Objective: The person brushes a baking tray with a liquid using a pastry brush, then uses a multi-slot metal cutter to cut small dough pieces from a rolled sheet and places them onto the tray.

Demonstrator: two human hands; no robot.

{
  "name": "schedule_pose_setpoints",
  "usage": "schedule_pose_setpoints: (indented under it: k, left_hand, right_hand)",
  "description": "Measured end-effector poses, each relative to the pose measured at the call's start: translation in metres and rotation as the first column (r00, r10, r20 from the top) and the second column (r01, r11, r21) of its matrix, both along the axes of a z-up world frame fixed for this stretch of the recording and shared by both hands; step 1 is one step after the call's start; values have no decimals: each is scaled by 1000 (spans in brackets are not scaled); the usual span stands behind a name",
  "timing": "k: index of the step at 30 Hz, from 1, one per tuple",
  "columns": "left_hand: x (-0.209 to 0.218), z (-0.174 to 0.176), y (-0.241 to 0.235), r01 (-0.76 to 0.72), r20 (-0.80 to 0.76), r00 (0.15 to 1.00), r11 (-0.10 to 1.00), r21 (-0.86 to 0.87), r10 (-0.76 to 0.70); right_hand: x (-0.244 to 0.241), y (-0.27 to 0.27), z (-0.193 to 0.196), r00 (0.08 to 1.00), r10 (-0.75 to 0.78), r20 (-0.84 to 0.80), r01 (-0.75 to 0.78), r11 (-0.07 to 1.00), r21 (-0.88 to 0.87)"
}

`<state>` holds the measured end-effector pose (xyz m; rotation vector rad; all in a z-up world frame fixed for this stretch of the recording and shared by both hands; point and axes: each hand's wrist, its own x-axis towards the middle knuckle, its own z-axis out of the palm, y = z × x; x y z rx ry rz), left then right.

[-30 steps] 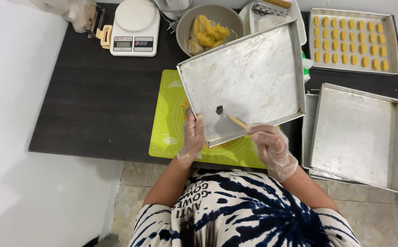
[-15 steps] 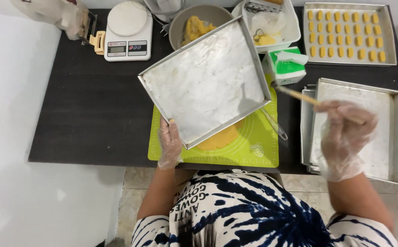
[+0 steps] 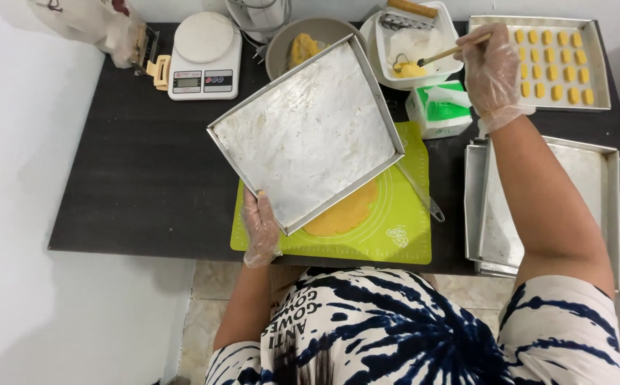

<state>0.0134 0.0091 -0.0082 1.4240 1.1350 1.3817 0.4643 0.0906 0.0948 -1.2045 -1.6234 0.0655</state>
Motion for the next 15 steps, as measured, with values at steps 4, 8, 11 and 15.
schedule_pose_setpoints:
  k: [4, 8, 11, 15]
  left_hand:
    - [-4, -3, 2, 8, 30, 1000, 1000, 22, -9]
    - [-5, -2, 4, -3, -7, 1000, 1000, 26, 4]
    - [-4, -2, 5, -3, 4, 1000, 1000, 1, 3]
    - [-2, -5, 7, -17, -9, 1000, 1000, 13, 17]
  right_hand:
    - [2, 27, -16, 999, -17, -33, 14, 996, -87]
    - [15, 46, -36, 995, 42, -91, -52, 992, -115]
    - [19, 49, -40, 994, 29, -102, -44, 988, -149]
    - [21, 47, -34, 986, -8, -169, -24, 983, -181]
